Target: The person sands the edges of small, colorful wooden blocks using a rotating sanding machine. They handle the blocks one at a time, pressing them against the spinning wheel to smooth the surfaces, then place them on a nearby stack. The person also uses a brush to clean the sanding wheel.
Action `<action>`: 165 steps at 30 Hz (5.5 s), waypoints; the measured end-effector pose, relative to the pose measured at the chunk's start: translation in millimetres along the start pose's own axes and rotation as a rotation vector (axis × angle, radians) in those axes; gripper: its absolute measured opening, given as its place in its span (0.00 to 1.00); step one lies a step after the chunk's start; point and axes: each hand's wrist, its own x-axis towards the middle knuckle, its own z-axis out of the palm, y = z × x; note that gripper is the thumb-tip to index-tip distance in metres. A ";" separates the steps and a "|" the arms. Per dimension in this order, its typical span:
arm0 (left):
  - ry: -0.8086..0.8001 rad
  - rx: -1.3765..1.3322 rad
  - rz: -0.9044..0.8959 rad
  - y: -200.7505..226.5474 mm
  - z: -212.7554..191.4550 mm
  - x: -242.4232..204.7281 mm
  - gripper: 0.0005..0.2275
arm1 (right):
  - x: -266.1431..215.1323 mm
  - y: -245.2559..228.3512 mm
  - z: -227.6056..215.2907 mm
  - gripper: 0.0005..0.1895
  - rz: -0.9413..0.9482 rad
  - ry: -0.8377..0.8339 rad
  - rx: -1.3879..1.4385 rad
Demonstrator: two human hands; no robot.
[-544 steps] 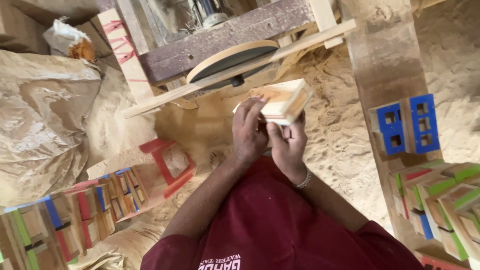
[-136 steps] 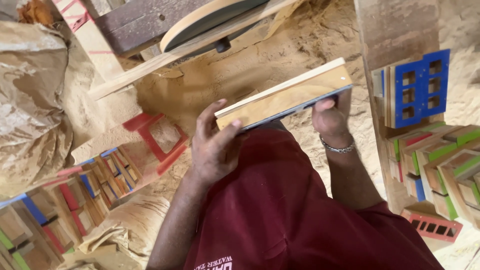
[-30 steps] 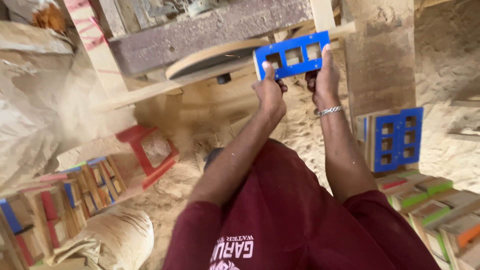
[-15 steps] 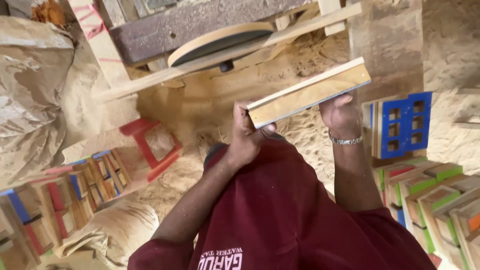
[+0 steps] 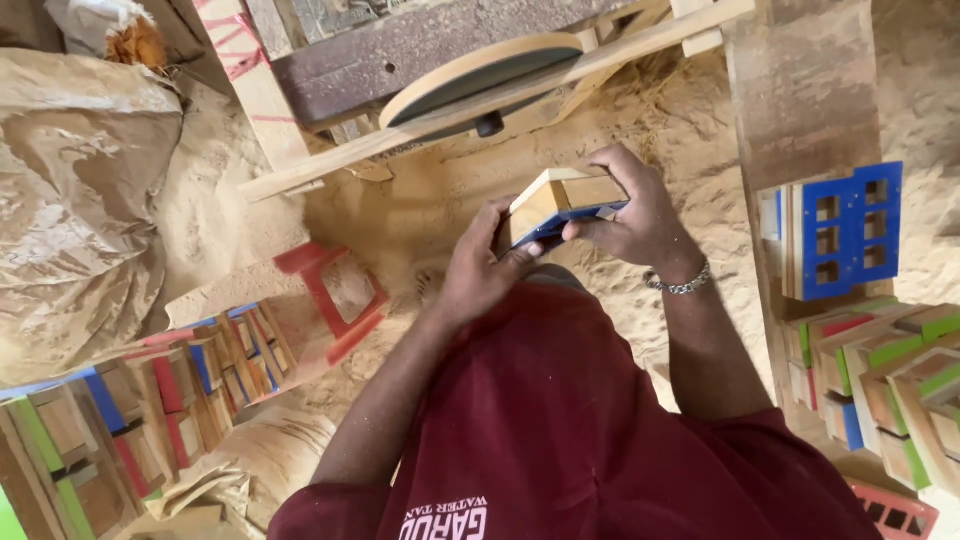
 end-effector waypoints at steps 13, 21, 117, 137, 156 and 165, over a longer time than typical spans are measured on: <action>0.371 -0.572 -0.515 -50.9 28.1 37.2 0.14 | 6.7 20.7 111.4 0.29 0.642 0.088 0.763; 0.424 -0.773 -0.624 -74.6 -21.9 64.5 0.16 | 63.3 43.3 133.0 0.31 0.612 -0.052 0.454; 0.866 -1.106 -0.375 -95.1 -37.7 75.3 0.16 | 95.0 77.3 169.8 0.32 0.755 0.417 0.499; 0.862 -1.009 -0.449 -78.1 85.7 153.2 0.14 | 67.7 152.5 65.2 0.26 0.817 0.663 0.630; 0.482 -1.376 -0.045 -48.7 146.4 133.5 0.15 | 10.1 125.7 -24.4 0.26 0.578 0.485 0.943; 0.179 -1.314 -0.011 -66.0 49.0 22.0 0.24 | -51.4 112.5 42.6 0.37 0.089 0.272 0.955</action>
